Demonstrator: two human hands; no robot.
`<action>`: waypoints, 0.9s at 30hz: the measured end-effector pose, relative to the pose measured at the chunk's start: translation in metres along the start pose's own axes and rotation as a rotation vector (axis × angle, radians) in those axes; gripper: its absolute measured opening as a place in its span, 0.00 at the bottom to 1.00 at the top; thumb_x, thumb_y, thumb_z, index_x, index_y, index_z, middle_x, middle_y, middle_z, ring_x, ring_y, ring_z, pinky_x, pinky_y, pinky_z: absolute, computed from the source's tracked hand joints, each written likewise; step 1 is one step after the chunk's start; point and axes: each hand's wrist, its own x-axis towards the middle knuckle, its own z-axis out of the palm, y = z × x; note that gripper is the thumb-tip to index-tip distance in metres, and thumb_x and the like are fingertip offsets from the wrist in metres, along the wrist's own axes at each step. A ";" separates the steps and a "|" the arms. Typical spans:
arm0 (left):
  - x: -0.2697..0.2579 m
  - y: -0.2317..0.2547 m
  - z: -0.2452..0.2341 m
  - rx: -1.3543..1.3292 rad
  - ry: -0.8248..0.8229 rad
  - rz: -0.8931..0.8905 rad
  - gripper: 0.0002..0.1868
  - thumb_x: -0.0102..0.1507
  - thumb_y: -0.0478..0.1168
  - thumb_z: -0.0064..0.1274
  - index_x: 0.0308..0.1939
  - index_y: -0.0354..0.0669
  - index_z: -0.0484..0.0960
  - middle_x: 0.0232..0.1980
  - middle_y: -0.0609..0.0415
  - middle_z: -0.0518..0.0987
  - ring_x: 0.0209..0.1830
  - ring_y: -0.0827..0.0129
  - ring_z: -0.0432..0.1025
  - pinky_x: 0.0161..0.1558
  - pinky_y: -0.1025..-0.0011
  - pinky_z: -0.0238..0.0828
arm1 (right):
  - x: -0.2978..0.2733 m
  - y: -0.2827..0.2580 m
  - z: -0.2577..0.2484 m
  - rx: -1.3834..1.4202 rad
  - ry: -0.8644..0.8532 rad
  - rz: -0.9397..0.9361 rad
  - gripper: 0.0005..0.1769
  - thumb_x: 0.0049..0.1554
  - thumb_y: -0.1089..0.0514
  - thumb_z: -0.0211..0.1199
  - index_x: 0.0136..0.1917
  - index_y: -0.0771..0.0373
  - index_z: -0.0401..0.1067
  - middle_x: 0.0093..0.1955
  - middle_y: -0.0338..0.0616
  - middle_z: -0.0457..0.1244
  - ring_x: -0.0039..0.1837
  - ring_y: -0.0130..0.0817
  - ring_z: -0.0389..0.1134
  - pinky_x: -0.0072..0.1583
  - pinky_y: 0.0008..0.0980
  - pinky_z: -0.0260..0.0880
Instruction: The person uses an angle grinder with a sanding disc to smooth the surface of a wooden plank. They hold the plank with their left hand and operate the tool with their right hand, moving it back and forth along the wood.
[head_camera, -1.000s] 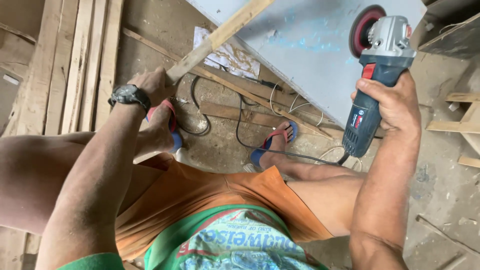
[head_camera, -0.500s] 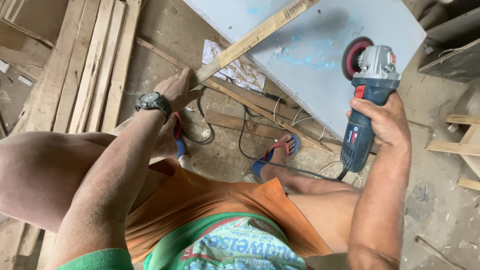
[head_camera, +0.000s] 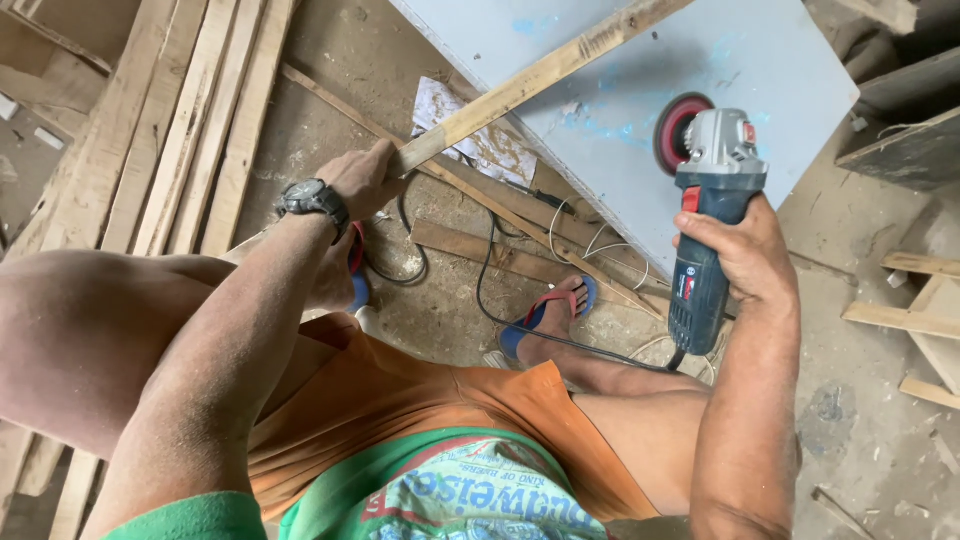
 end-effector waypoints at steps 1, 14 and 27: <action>0.000 0.001 -0.001 -0.003 0.002 -0.007 0.19 0.73 0.61 0.44 0.49 0.52 0.67 0.37 0.53 0.76 0.28 0.63 0.68 0.26 0.64 0.66 | 0.001 0.002 0.003 -0.003 -0.007 -0.001 0.24 0.51 0.57 0.72 0.59 0.63 0.71 0.45 0.47 0.68 0.41 0.39 0.73 0.43 0.34 0.77; 0.007 0.003 0.010 -0.015 0.078 0.005 0.20 0.63 0.54 0.60 0.49 0.51 0.71 0.44 0.40 0.82 0.48 0.38 0.79 0.46 0.45 0.74 | -0.003 0.011 0.028 0.012 -0.054 -0.161 0.30 0.45 0.60 0.82 0.54 0.65 0.67 0.41 0.44 0.65 0.42 0.30 0.70 0.42 0.32 0.73; 0.004 -0.072 0.039 0.068 -0.029 -0.122 0.33 0.54 0.61 0.62 0.58 0.55 0.70 0.55 0.45 0.81 0.58 0.46 0.76 0.55 0.48 0.73 | 0.021 0.004 0.051 -0.061 -0.203 -0.189 0.32 0.44 0.64 0.80 0.58 0.68 0.66 0.44 0.47 0.66 0.44 0.34 0.71 0.44 0.33 0.75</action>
